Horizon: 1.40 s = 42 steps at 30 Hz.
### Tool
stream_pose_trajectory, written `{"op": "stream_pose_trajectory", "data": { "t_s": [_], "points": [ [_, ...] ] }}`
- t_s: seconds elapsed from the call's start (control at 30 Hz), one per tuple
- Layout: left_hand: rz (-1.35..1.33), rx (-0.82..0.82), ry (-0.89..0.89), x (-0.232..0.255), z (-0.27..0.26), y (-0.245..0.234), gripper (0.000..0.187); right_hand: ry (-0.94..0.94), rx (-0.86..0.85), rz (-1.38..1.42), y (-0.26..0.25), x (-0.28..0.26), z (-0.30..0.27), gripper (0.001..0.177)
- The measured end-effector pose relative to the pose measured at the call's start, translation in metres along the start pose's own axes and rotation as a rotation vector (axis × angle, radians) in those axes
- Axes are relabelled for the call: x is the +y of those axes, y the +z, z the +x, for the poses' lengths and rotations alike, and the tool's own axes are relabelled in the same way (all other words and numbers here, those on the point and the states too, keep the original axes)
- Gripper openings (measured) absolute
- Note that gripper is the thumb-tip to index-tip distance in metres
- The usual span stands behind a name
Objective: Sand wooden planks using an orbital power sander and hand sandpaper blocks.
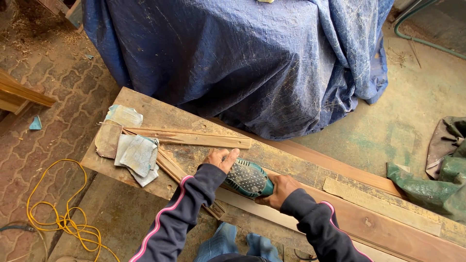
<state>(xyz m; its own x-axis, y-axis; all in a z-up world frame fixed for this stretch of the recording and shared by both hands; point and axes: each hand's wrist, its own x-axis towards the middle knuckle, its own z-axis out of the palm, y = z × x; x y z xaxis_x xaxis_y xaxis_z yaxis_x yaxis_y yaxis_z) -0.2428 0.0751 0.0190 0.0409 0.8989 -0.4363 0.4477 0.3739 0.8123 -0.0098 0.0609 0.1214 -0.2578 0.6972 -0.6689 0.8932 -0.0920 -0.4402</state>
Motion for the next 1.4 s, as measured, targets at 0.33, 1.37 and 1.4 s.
{"op": "stream_pose_trajectory", "data": {
  "t_s": [0.33,1.37,1.4],
  "points": [
    [-0.143,0.083,0.002,-0.034,0.016,-0.048,0.057,-0.024,-0.051,0.072,0.021,-0.041,0.035,0.052],
    [0.077,-0.093,0.123,0.153,-0.043,0.428,0.056,0.140,0.191,0.232,-0.018,0.417,-0.186,0.056],
    [0.061,-0.099,0.140,0.161,-0.044,0.452,0.057,0.149,0.209,0.263,-0.020,0.440,-0.194,0.056]
  ]
}}
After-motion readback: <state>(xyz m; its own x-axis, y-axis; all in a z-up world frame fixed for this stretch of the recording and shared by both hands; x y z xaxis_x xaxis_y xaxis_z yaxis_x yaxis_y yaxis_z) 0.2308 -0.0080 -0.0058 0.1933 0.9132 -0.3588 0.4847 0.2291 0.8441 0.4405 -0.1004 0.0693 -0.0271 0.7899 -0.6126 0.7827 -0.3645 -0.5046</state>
